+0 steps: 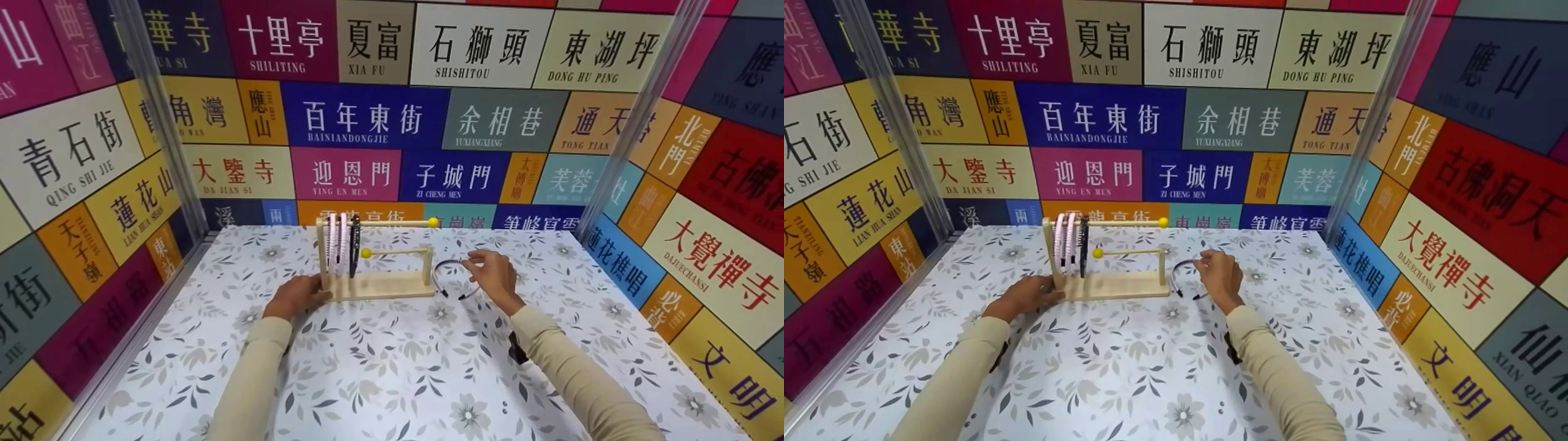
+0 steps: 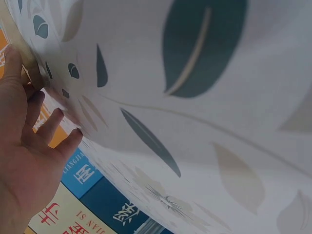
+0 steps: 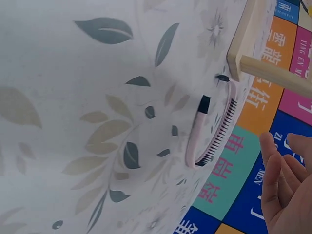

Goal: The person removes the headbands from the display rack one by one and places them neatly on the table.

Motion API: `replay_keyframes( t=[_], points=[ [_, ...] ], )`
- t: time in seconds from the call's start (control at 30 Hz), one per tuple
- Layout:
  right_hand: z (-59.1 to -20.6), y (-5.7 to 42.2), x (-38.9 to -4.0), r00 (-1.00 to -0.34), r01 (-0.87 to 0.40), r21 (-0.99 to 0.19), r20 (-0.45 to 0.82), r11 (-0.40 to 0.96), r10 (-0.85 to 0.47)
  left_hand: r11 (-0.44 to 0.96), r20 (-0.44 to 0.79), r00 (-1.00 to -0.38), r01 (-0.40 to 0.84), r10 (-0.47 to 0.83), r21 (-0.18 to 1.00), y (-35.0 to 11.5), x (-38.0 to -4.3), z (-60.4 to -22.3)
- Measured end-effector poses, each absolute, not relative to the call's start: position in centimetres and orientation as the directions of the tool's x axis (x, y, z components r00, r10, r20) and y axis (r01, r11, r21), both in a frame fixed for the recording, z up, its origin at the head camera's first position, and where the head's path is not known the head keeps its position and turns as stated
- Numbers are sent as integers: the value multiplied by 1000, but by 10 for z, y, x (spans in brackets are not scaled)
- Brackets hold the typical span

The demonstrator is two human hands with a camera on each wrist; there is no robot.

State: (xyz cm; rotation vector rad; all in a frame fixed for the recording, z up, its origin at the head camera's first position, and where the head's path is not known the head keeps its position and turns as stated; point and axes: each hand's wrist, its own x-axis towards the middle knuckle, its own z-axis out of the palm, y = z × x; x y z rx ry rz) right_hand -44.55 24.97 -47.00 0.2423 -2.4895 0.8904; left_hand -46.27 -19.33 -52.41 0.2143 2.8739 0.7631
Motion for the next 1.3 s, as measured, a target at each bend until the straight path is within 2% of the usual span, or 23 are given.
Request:
replay_keyframes(
  t=[0.27, 0.47, 0.97, 1.3],
  points=[
    [-456, 235, -447, -880, -319, -553, 474, 770, -24, 875, -51, -977, 162, 207, 456, -196, -461, -524],
    [-447, 224, -446, -881, -339, -548, 471, 765, -54, 880, -85, -978, 130, 189, 457, -197, -462, -521],
    [-436, 189, -444, -879, -386, -558, 463, 734, -110, 852, -62, -980, 130, 187, 506, -195, -455, -524],
    [-433, 170, -442, -861, -435, -541, 484, 720, -157, 864, -63, -984, 116, 167, 491, -192, -460, -526]
  ],
)
